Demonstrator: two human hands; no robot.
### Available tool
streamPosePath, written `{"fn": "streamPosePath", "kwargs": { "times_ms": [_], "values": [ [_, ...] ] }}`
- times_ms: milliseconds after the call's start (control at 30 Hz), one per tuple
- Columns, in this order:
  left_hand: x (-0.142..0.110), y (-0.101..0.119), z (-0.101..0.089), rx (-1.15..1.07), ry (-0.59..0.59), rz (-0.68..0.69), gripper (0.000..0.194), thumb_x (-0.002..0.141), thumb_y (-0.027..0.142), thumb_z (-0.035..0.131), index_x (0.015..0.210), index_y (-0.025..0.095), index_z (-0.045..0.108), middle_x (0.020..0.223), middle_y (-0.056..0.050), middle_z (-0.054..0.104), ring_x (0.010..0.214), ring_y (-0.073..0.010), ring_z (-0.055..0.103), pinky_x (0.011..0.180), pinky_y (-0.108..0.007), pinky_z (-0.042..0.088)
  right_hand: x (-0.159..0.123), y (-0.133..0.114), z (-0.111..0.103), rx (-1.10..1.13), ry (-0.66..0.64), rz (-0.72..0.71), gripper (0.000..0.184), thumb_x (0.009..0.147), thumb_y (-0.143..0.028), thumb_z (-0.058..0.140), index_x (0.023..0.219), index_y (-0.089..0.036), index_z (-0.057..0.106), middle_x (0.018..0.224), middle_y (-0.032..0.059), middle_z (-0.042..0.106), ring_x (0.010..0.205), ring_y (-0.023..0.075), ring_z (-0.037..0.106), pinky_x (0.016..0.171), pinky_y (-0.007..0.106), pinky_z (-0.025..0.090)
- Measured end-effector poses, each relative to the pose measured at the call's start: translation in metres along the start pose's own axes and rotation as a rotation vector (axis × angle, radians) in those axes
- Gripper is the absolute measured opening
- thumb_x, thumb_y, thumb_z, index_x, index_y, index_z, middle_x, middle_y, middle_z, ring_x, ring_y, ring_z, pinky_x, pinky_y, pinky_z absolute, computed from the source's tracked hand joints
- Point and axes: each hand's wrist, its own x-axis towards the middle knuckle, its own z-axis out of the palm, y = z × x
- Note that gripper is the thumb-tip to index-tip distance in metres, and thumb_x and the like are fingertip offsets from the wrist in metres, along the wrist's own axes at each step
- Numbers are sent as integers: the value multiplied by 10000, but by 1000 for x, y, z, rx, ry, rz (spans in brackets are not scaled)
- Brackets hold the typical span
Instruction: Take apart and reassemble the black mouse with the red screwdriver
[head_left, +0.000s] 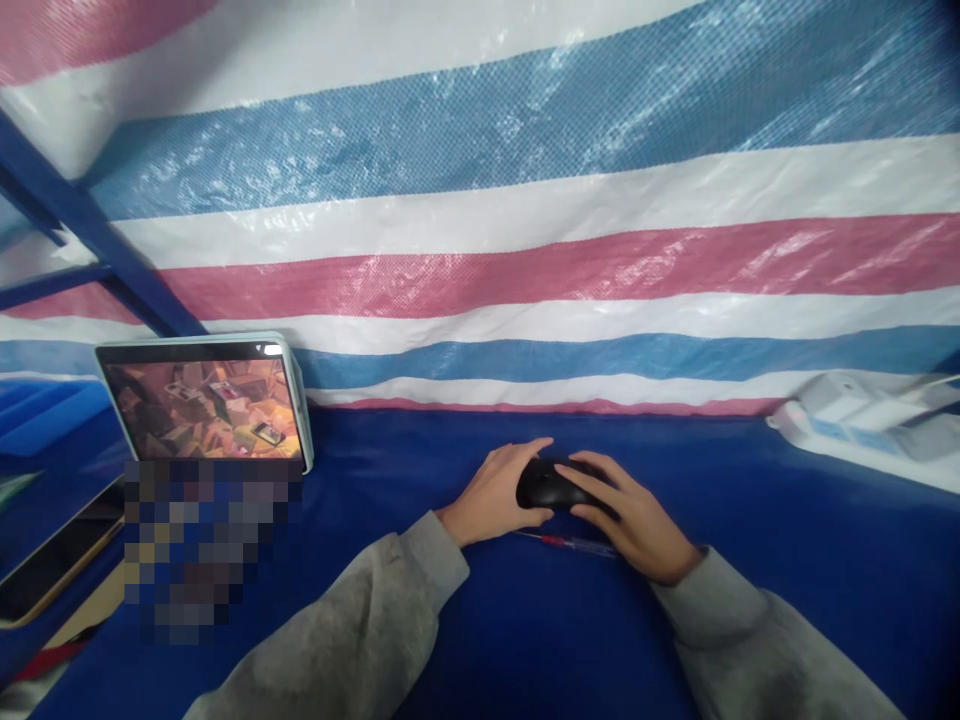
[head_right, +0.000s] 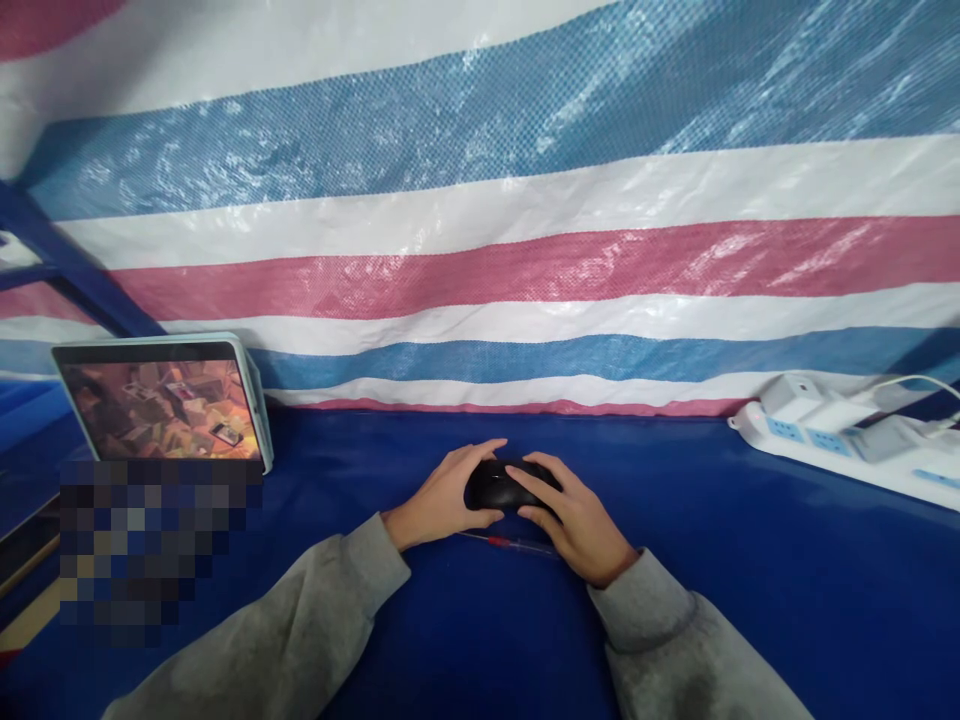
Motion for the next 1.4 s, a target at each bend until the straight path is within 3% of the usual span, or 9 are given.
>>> {"fn": "streamPosePath", "kwargs": {
  "times_ms": [1067,1400],
  "values": [
    [0,-1,3,60,37,40,774,743,282,766,1432,289,412,1402,-90,524,1327,-319,454,1106,-501,380,0,-4,7,-65,1,17,426,972,-377,486,1390,-320,542,1330,99,591,1245,245,580,1016,430,532],
    [-1,-4,7,230,199,122,555,839,368,672,1350,241,500,1304,-73,629,1336,-282,481,1190,-513,264,1,-3,2,-97,67,184,507,917,-464,546,1380,-257,524,1300,108,639,1175,262,632,968,436,535]
  ]
}}
